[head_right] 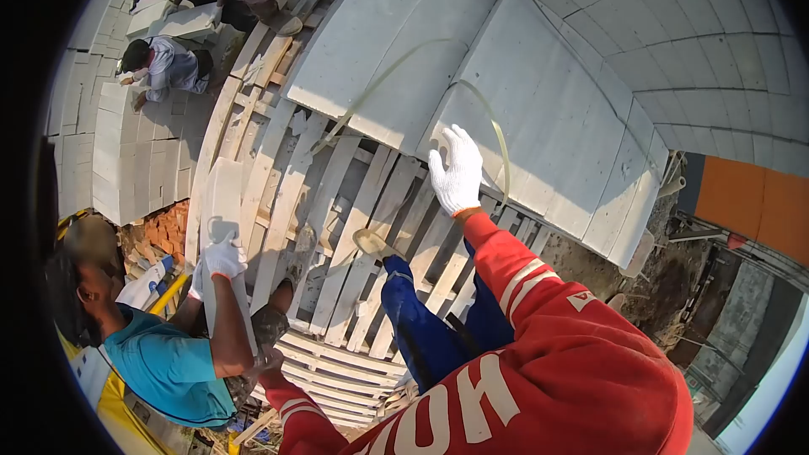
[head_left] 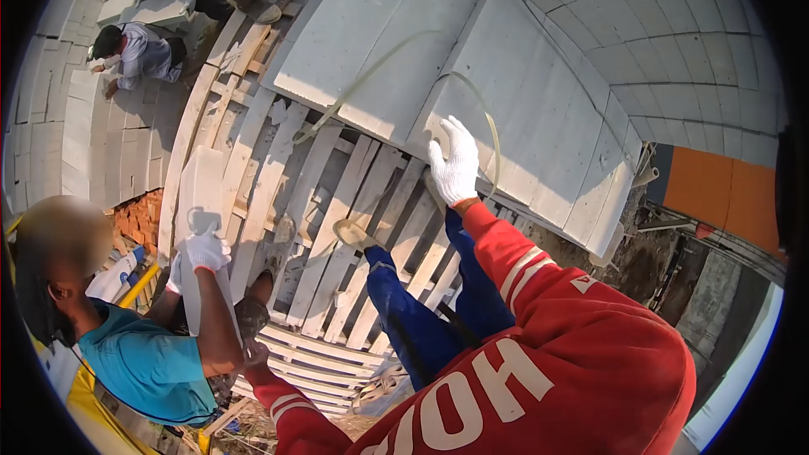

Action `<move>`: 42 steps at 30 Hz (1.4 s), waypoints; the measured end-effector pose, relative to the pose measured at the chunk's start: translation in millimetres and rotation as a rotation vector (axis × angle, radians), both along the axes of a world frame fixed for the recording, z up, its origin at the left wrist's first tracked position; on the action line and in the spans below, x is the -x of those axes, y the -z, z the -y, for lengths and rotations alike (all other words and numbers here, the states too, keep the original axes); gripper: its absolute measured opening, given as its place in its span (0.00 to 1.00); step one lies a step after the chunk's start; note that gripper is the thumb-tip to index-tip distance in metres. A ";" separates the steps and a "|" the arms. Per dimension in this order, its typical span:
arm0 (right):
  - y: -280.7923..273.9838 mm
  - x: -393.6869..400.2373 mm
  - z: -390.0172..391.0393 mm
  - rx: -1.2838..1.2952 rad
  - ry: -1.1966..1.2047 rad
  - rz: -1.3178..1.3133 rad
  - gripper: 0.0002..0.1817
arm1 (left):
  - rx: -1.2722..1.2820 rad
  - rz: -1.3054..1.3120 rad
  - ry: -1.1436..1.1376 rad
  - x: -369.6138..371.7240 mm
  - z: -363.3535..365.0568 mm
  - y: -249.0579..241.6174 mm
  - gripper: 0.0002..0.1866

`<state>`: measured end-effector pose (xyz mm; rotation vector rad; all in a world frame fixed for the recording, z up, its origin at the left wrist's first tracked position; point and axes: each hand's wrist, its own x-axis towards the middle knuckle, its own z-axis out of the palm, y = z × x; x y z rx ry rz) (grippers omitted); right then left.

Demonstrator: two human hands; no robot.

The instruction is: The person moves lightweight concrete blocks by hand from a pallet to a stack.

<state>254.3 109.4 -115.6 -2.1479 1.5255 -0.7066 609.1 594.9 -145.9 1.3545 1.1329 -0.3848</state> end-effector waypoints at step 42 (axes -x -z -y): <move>76.7 249.7 193.2 0.058 0.063 -0.264 0.27 | 0.612 0.115 0.780 359.9 451.3 56.4 0.30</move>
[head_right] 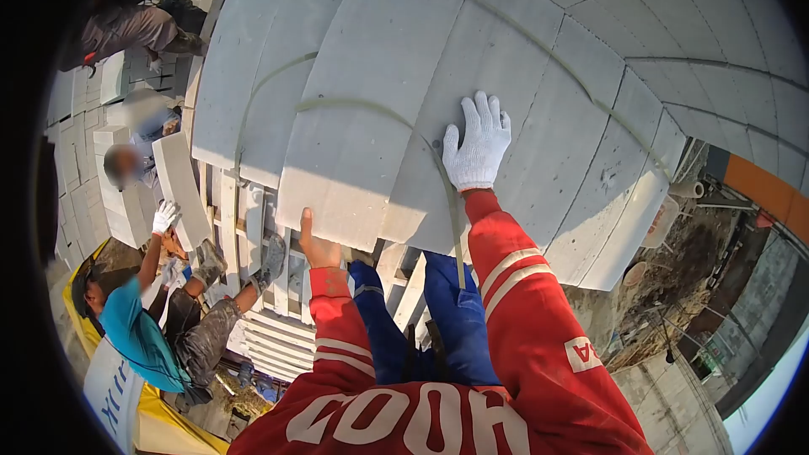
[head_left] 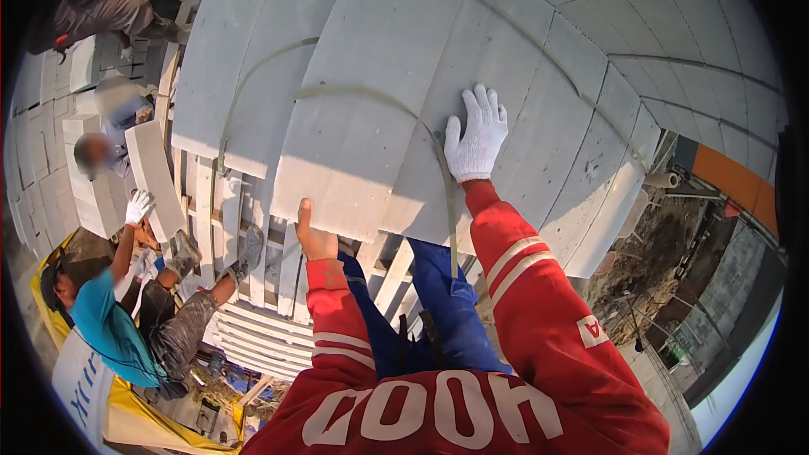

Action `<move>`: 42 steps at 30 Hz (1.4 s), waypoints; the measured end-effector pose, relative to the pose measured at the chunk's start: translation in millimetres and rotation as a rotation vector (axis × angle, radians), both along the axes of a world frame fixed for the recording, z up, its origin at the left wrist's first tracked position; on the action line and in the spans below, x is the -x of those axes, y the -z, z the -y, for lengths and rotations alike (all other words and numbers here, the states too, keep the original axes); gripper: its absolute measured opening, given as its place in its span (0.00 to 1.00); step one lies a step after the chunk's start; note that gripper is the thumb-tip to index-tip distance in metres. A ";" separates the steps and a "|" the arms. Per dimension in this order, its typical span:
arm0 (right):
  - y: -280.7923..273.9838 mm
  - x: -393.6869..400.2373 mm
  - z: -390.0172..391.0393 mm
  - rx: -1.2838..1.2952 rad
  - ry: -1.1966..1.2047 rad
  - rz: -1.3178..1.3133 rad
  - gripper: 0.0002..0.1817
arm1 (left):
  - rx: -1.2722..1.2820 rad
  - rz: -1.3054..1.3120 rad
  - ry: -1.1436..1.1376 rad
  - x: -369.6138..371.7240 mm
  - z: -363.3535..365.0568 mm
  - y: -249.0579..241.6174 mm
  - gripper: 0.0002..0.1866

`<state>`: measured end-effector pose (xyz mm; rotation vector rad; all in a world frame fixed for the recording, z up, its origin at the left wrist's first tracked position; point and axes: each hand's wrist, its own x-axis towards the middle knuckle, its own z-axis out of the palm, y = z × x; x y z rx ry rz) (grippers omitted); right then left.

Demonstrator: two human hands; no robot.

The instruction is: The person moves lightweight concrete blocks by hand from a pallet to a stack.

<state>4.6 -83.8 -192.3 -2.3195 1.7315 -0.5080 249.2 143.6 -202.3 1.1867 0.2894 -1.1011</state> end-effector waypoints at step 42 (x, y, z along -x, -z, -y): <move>-1.4 -224.7 -62.2 -0.778 -0.099 -0.322 0.60 | -0.301 0.113 -0.658 55.6 -367.2 -176.9 0.33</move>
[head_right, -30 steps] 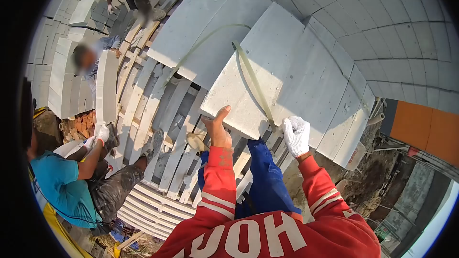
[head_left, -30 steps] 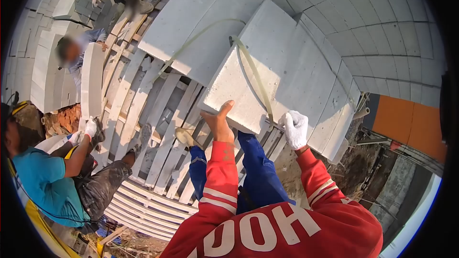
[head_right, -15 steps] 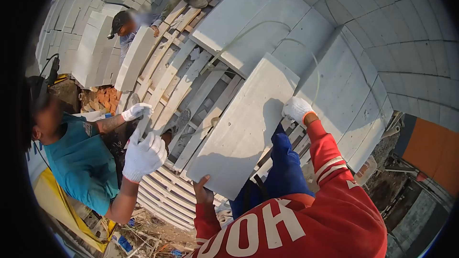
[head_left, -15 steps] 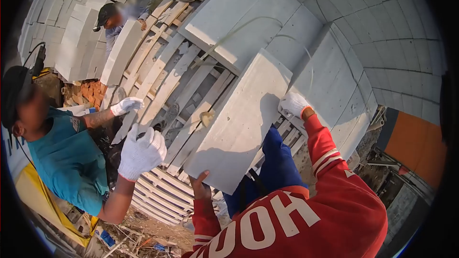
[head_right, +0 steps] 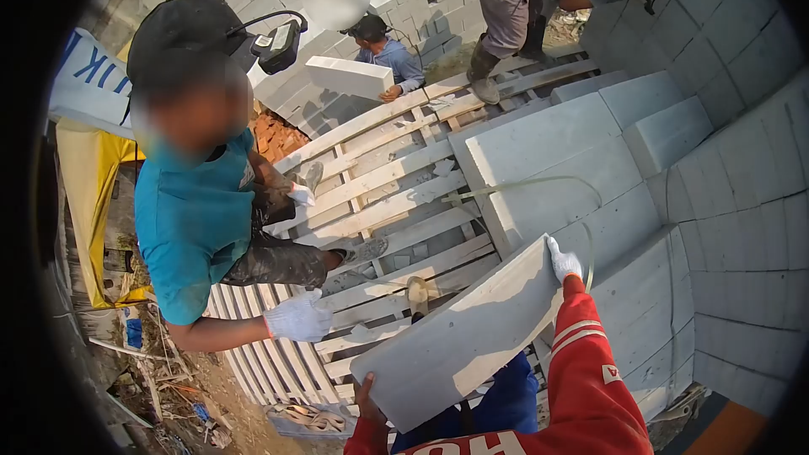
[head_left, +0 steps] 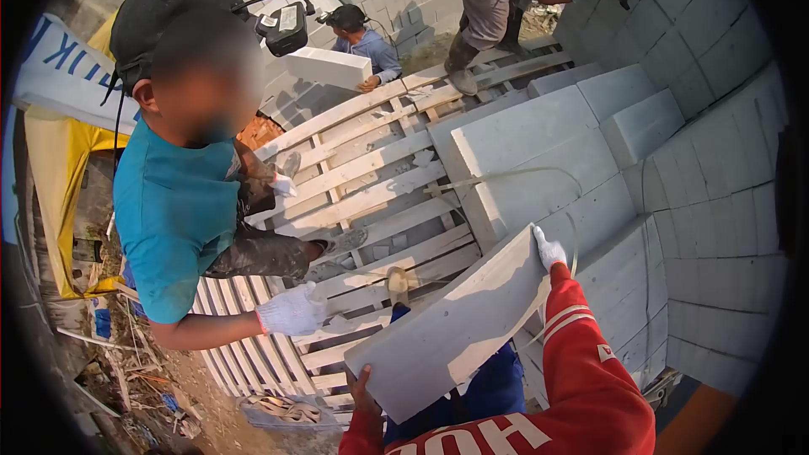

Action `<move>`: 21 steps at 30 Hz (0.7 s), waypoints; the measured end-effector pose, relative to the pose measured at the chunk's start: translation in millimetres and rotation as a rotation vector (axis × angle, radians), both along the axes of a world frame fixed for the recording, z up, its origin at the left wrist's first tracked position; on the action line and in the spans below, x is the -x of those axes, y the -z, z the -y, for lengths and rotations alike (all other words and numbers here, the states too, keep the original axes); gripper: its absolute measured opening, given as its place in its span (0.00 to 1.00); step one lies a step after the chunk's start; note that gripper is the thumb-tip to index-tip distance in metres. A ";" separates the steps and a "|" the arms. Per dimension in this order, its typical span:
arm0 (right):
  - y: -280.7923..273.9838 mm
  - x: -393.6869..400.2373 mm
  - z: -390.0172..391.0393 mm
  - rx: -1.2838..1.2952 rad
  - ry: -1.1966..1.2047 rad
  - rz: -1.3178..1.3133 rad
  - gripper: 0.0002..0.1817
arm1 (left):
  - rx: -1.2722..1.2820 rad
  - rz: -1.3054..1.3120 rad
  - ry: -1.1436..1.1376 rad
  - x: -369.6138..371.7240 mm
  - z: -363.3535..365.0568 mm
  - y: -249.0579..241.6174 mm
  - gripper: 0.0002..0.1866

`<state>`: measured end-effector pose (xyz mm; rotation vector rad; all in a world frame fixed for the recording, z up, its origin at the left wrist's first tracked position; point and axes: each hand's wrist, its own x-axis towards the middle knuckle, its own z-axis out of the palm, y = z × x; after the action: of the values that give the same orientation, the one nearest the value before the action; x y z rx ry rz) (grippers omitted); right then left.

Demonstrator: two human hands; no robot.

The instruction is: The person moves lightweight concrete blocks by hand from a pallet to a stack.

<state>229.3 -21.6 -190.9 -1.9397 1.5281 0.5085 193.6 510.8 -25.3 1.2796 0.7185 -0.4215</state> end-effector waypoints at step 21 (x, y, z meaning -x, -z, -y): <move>-193.7 -328.5 -201.5 0.144 -0.429 0.120 0.53 | 0.391 -0.004 -0.275 -102.6 -187.1 35.7 0.44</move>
<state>557.9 179.9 2.8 -2.3796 1.0991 0.4580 296.2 697.9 -61.1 0.8006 0.7603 -0.3197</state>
